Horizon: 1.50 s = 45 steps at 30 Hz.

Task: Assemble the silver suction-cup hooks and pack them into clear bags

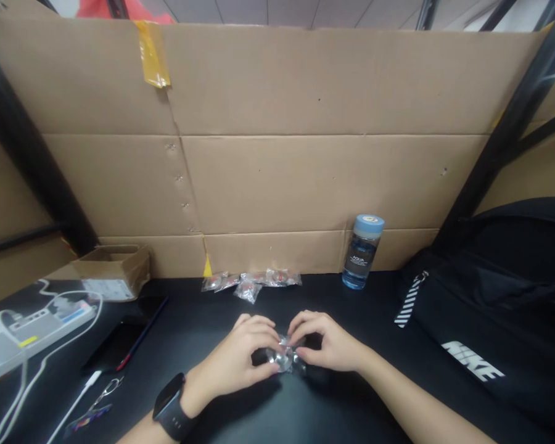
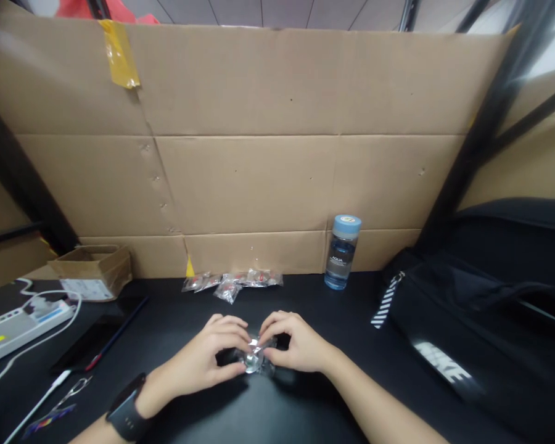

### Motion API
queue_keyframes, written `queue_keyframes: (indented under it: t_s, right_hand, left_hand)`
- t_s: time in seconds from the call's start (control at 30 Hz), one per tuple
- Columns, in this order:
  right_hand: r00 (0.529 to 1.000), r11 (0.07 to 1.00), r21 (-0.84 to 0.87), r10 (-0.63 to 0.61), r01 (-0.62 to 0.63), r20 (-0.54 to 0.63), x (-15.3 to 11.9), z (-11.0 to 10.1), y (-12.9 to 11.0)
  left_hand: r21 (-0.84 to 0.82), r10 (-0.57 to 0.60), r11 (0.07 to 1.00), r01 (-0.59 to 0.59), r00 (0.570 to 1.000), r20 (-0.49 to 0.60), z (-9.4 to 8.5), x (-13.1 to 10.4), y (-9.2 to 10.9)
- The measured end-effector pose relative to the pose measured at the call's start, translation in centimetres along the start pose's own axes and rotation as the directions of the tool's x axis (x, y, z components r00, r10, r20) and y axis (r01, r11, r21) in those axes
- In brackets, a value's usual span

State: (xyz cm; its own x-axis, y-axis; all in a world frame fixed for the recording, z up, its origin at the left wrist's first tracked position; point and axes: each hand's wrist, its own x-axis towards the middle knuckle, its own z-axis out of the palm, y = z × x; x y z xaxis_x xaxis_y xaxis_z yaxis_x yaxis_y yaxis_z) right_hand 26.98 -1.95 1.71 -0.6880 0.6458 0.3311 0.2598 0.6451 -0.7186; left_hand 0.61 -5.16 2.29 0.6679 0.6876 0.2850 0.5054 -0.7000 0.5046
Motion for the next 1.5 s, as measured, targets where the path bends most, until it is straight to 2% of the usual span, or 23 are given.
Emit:
queue_keyframes:
  t_s: [0.1,0.17,0.27,0.4,0.57,0.73,1.1,1.27,1.5]
  right_hand:
    - [0.993,0.999,-0.035,-0.01,0.015,0.12,-0.2,-0.4,-0.2]
    - [0.988,0.997,-0.071,0.0,0.011,0.152,-0.2,-0.4,-0.2]
    - [0.988,0.992,-0.119,0.064,-0.048,0.139,-0.3,-0.2,-0.3]
    - [0.98,0.978,-0.168,0.146,-0.123,0.136,-0.3,0.2,-0.4]
    - [0.978,0.979,-0.179,0.128,-0.097,0.167,-0.3,0.6,-0.3]
    - [0.974,0.975,-0.198,0.136,-0.099,0.184,-0.3,0.7,-0.1]
    - [0.969,0.967,-0.21,0.179,-0.141,0.17,-0.4,1.0,-0.9]
    - [0.981,0.963,-0.251,0.135,-0.097,0.138,-0.5,1.4,-0.9]
    - [0.98,0.969,-0.202,0.167,-0.142,0.113,-0.4,1.8,-0.2]
  left_hand:
    - [-0.035,0.038,0.999,-0.036,0.997,0.06,-0.1,0.0,0.0]
    - [-0.067,0.067,0.996,-0.062,0.995,0.077,0.0,0.0,0.1]
    - [-0.085,0.069,0.994,-0.063,0.996,0.065,0.1,0.0,0.4]
    - [-0.066,0.014,0.998,-0.014,1.0,0.005,0.6,0.0,0.3]
    - [-0.04,-0.03,0.999,0.03,1.0,-0.003,1.7,-0.1,-0.7]
    - [-0.041,-0.028,0.999,0.027,0.999,-0.031,2.2,0.1,-0.9]
    - [-0.045,-0.04,0.998,0.039,0.999,-0.024,2.0,0.0,-0.3]
    - [0.034,-0.055,0.998,0.056,0.998,-0.004,1.6,-0.2,-0.2]
    - [0.099,-0.07,0.993,0.07,0.998,-0.004,0.9,-0.3,-0.2]
